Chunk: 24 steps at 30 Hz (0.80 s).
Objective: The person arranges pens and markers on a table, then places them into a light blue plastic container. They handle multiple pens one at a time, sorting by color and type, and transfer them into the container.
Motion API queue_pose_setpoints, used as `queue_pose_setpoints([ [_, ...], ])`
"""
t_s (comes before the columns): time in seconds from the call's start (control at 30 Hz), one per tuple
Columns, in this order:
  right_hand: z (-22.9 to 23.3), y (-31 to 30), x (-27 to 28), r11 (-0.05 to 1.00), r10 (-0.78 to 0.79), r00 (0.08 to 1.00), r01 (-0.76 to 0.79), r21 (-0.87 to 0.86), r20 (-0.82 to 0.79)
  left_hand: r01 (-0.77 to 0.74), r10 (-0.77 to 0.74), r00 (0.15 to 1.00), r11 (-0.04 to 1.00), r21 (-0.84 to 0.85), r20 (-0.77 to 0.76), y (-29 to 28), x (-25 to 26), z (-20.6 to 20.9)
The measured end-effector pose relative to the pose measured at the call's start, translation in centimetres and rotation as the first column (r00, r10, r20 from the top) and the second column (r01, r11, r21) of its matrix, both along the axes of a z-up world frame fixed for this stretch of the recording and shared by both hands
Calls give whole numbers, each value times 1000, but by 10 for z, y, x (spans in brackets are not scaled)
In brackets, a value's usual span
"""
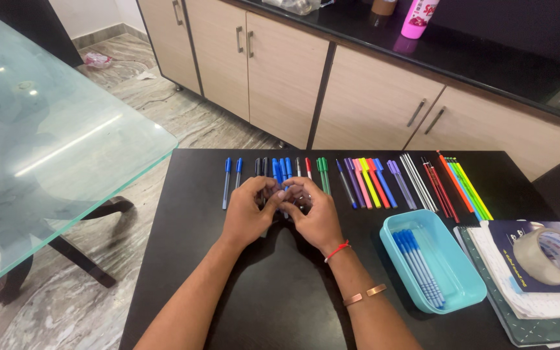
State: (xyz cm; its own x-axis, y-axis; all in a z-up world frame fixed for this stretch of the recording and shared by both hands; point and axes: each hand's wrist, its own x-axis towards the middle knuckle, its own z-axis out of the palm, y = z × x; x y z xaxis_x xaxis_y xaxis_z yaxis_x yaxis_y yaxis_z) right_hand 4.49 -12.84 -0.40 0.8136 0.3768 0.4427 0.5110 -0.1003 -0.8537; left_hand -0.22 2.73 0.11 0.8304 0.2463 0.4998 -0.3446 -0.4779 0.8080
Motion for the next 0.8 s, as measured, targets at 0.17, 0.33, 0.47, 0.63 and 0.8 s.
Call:
queue_pose_setpoints([
  [0.17,-1,-1,-1,995,-102,995,102,13,-3,114,-113,994,991,-75,7,1,1,1],
  [0.33,-4,-9,-12,991,-118,987,124,54,-105,120,-120,993,987,-107,8,2,4,0],
  [0.47,-10,-10,-18,983,-93,985,114,141,-145,91,-90,996,993,-77,14,3,3,1],
  [0.63,-19,-14,-19,973,-103,967,147,179,-231,78,-77,997,996,-48,33,1,0,3],
  [0.8,-28,-34,-35,980,-18,965,69,185,-263,68,-68,997,998,-4,44,-3,-2,4],
])
